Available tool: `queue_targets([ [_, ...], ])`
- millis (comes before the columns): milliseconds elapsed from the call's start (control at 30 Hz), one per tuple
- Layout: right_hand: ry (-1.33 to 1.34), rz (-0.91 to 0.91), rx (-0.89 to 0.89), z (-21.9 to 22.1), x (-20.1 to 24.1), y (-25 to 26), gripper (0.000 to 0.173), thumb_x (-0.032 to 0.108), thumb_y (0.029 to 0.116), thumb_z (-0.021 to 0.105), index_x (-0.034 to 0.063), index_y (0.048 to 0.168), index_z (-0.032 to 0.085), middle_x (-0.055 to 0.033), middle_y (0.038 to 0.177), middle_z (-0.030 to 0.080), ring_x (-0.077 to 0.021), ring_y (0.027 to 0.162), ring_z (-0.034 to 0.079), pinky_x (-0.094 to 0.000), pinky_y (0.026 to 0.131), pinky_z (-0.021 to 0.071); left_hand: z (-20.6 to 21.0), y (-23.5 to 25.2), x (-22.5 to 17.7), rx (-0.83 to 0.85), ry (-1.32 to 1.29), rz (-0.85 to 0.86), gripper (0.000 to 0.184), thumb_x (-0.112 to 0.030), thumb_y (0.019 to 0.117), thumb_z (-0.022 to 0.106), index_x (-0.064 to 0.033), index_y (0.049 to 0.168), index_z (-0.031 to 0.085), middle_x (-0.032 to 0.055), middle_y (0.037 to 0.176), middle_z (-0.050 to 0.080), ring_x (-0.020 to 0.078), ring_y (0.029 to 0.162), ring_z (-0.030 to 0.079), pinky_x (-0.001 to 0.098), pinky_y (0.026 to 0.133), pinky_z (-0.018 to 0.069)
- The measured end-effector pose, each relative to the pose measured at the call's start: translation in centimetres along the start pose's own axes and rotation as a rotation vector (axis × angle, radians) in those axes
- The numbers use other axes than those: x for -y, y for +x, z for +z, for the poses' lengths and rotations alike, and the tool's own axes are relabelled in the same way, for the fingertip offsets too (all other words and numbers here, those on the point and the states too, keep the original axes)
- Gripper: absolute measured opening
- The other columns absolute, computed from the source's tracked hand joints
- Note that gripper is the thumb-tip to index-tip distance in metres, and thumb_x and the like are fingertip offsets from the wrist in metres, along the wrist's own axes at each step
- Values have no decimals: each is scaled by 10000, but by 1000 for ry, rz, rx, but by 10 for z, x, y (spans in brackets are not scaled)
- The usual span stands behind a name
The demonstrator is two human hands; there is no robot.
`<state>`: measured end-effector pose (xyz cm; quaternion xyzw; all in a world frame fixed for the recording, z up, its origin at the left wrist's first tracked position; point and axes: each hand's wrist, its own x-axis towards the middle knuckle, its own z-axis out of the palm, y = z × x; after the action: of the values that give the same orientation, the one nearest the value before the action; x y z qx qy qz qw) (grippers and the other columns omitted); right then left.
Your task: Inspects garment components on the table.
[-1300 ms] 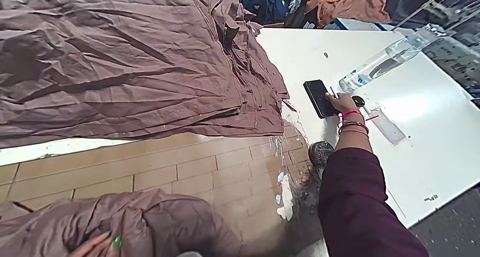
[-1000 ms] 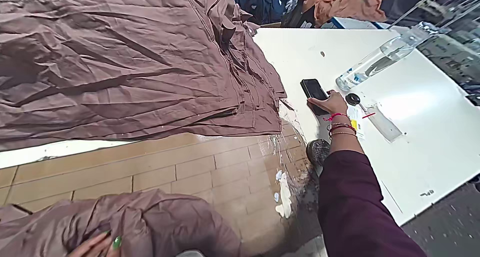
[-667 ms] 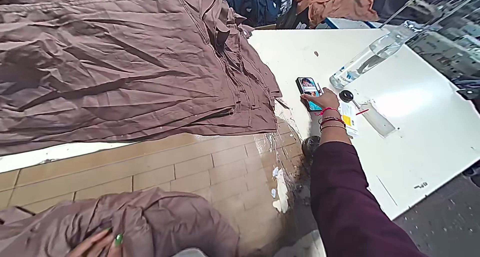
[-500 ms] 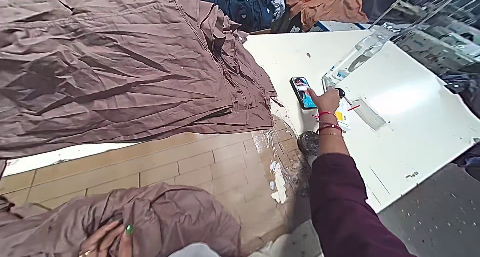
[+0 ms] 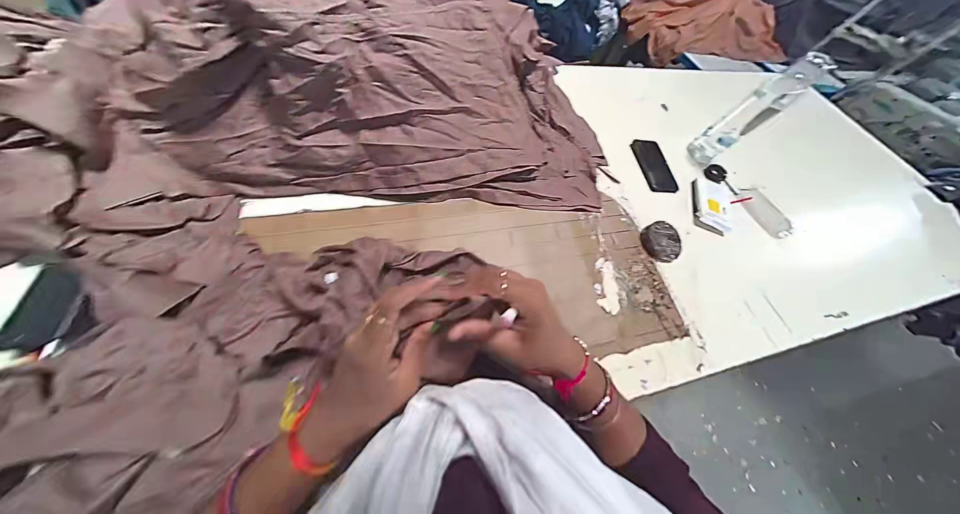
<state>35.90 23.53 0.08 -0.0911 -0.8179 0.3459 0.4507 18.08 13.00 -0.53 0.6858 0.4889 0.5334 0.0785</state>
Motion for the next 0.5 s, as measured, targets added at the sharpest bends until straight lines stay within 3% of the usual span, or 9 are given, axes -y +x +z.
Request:
queue_targets([
  [67, -7, 15, -61, 17, 14, 9, 208, 216, 962, 718, 12, 953, 681, -37, 926, 715, -3, 926, 652, -174, 854, 536, -22, -2, -3, 11, -69, -6, 369, -124, 1029, 541, 22, 1364, 492, 46, 1124, 730, -29, 1018, 658, 152, 948, 520],
  [200, -36, 83, -79, 55, 41, 8, 214, 220, 955, 728, 15, 1015, 716, -8, 959, 721, 43, 896, 635, -140, 816, 532, -58, -27, 3, 38, -30, -43, 348, -111, 1010, 545, 27, 1329, 555, 82, 1099, 742, 52, 970, 698, 202, 906, 557],
  [267, -128, 88, -106, 78, 52, 6, 165, 175, 958, 710, 11, 958, 694, -28, 912, 703, 33, 863, 629, -127, 798, 521, -74, -38, 8, 96, 57, -98, 333, -134, 990, 544, -5, 1291, 608, 75, 1100, 749, 138, 991, 719, 303, 901, 581],
  [300, -202, 90, -111, 89, 57, 5, 155, 154, 949, 702, -1, 939, 699, -58, 893, 701, 8, 843, 632, -129, 787, 515, -81, -43, 10, 138, 95, -130, 344, -128, 960, 550, -12, 1270, 646, 86, 1110, 749, 218, 1023, 721, 398, 904, 581],
  [367, -334, 87, -113, 111, 65, 2, 152, 155, 927, 702, 5, 922, 723, -104, 883, 727, -51, 837, 662, -152, 786, 517, -97, -48, 14, 228, 88, -164, 381, -137, 913, 595, -29, 1271, 667, 93, 1189, 736, 323, 1137, 671, 530, 960, 522],
  [433, -337, 114, -102, 129, 75, 2, 162, 176, 916, 722, 16, 919, 748, -115, 900, 730, -69, 869, 662, -160, 806, 514, -108, -50, 12, 221, 4, -116, 426, -207, 905, 665, -17, 1287, 649, 106, 1218, 717, 271, 1159, 656, 429, 994, 519],
  [500, -199, 201, -109, 138, 83, 2, 186, 212, 940, 713, 29, 920, 744, -70, 931, 682, -13, 888, 607, -143, 802, 487, -113, -53, 6, 153, -72, -63, 323, -185, 939, 663, 19, 1189, 672, 152, 1116, 723, 197, 1025, 700, 296, 914, 555],
])
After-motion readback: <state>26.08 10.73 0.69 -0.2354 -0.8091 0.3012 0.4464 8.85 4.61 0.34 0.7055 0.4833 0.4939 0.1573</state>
